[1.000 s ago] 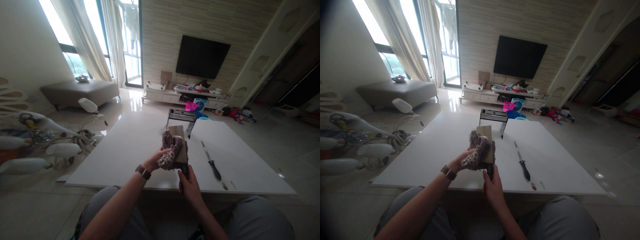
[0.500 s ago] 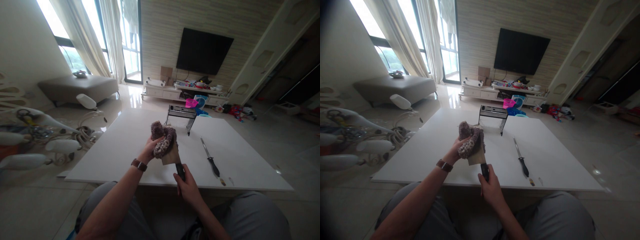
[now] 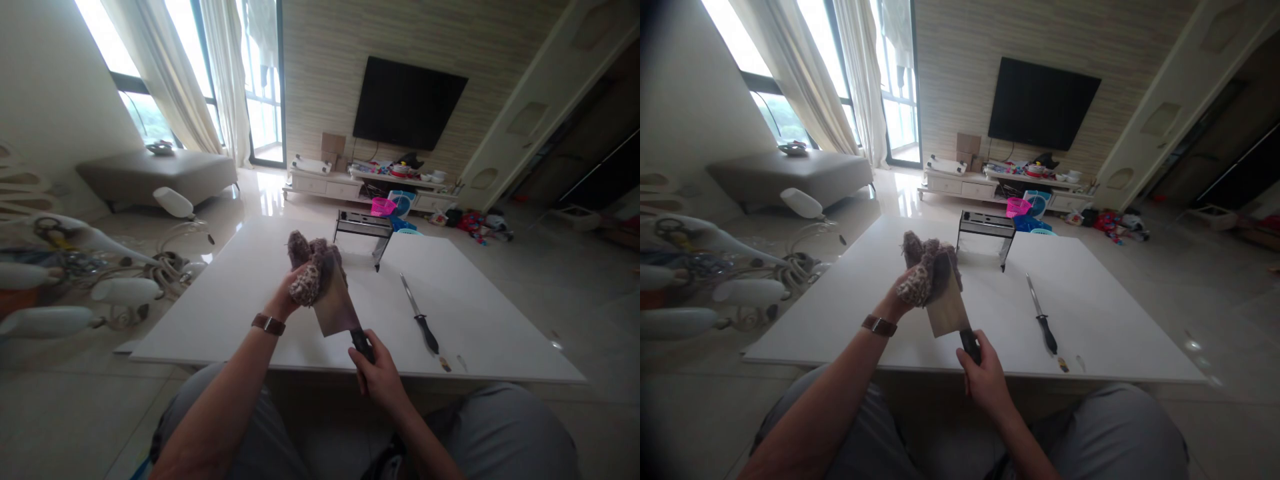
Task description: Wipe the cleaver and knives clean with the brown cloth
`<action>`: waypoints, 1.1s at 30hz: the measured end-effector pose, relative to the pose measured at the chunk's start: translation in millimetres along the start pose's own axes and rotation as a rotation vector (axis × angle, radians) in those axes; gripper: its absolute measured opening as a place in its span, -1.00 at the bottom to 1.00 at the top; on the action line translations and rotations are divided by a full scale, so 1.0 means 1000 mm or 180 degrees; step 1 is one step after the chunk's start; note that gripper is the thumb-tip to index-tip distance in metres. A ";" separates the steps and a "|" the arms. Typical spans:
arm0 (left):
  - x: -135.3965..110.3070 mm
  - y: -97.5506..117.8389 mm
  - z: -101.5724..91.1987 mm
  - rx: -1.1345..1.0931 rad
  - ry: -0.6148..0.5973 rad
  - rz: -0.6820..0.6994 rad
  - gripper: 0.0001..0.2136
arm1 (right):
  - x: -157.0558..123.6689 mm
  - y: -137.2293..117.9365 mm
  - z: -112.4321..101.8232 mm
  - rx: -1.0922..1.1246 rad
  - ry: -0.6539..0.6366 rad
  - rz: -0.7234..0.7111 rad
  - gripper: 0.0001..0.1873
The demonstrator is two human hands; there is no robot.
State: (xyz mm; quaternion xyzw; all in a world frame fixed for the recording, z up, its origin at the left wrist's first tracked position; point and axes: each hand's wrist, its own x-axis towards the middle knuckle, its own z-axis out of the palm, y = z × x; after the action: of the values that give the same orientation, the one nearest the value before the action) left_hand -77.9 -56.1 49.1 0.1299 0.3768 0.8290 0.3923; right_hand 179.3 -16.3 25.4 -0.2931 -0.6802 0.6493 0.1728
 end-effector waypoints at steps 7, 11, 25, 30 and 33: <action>-0.001 -0.003 0.004 0.0190 0.0287 0.0265 -0.47 | 0.002 -0.002 -0.020 -0.0375 -0.0090 0.0020 -0.66; 0.009 0.007 -0.005 -0.0010 0.0501 0.0780 -0.43 | -0.002 -0.010 -0.030 -0.0414 -0.0112 0.0099 -0.65; -0.004 0.022 -0.015 0.1497 -0.0392 0.0275 -0.49 | -0.004 0.000 -0.045 -0.0522 -0.0078 0.0281 -0.57; 0.004 0.012 -0.013 0.1449 0.0048 0.0610 -0.48 | -0.004 0.002 -0.040 -0.0295 -0.0306 0.0306 -0.64; 0.004 0.008 -0.010 0.1355 0.0181 0.0700 -0.46 | -0.005 0.001 -0.036 0.0173 -0.0683 0.0581 -0.67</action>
State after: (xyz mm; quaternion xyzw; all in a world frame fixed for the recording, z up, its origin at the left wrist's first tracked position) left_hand -90.0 -62.0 47.3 0.2266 0.5375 0.7719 0.2527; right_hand 205.7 9.0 28.4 -0.2778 -0.6475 0.7081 0.0472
